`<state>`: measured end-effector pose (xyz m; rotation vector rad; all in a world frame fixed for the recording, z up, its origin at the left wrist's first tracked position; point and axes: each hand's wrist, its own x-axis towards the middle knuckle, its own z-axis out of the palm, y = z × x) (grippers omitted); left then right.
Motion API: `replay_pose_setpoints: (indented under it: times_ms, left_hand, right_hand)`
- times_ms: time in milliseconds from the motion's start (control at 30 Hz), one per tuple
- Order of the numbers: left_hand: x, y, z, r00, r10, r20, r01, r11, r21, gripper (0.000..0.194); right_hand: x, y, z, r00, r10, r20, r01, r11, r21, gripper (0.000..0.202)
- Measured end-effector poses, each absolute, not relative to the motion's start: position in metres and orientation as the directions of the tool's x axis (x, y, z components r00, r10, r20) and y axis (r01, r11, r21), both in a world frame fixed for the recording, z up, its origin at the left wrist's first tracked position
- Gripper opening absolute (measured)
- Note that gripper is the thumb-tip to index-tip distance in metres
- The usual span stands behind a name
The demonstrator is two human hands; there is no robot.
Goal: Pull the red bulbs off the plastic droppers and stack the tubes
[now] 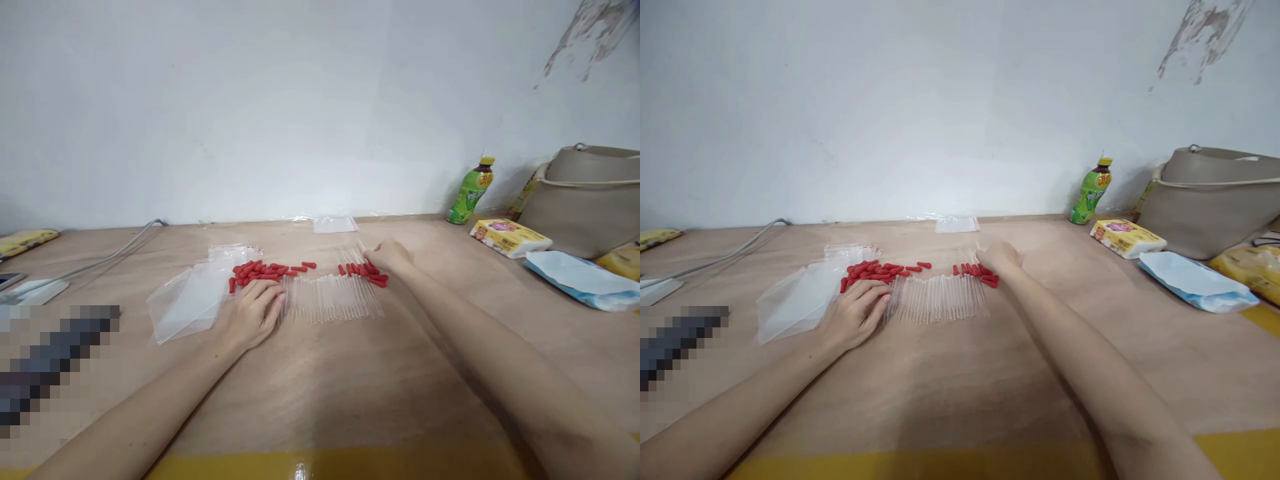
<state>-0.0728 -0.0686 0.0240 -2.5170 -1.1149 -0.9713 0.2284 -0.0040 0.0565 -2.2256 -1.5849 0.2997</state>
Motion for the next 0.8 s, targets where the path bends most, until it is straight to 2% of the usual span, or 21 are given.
replay_pose_setpoints:
  times_ms: [133,167,233,267,300,367,433,500,667,800]
  left_hand:
    - [-0.07,-0.071,0.027,0.492,0.567,0.661,0.722,-0.69,0.055,0.017]
    - [-0.068,-0.072,0.029,0.488,0.557,0.672,0.72,-0.692,0.051,0.017]
    - [-0.065,-0.074,0.031,0.485,0.526,0.699,0.715,-0.698,0.03,0.019]
    - [-0.063,-0.076,0.032,0.49,0.505,0.711,0.712,-0.702,0.008,0.021]
    - [-0.06,-0.077,0.032,0.501,0.481,0.719,0.707,-0.707,-0.02,0.024]
    - [-0.055,-0.079,0.03,0.541,0.431,0.722,0.687,-0.722,-0.083,0.032]
    - [-0.049,-0.081,0.026,0.597,0.389,0.702,0.65,-0.747,-0.14,0.037]
    - [-0.042,-0.082,0.021,0.657,0.344,0.671,0.597,-0.78,-0.184,0.037]
    - [-0.029,-0.087,0.017,0.717,0.258,0.647,0.517,-0.819,-0.247,0.025]
    - [-0.024,-0.088,0.017,0.712,0.219,0.667,0.496,-0.83,-0.256,0.014]
  right_hand:
    - [0.228,-0.024,0.067,0.277,0.952,0.131,0.846,-0.177,-0.503,0.025]
    - [0.227,-0.031,0.065,0.233,0.957,0.173,0.836,-0.107,-0.539,0.025]
    - [0.224,-0.047,0.056,0.079,0.941,0.328,0.79,0.141,-0.596,0.022]
    - [0.221,-0.056,0.048,-0.018,0.909,0.415,0.767,0.279,-0.578,0.02]
    - [0.218,-0.065,0.04,-0.122,0.856,0.502,0.758,0.407,-0.51,0.018]
    - [0.211,-0.082,0.024,-0.292,0.712,0.639,0.77,0.572,-0.284,0.017]
    - [0.204,-0.095,0.012,-0.418,0.577,0.702,0.76,0.645,-0.078,0.02]
    - [0.197,-0.104,0.006,-0.486,0.491,0.723,0.733,0.68,0.031,0.017]
    - [0.187,-0.109,0.008,-0.501,0.379,0.778,0.674,0.735,0.077,0.013]
    - [0.185,-0.109,0.009,-0.503,0.38,0.776,0.661,0.748,0.062,0.013]
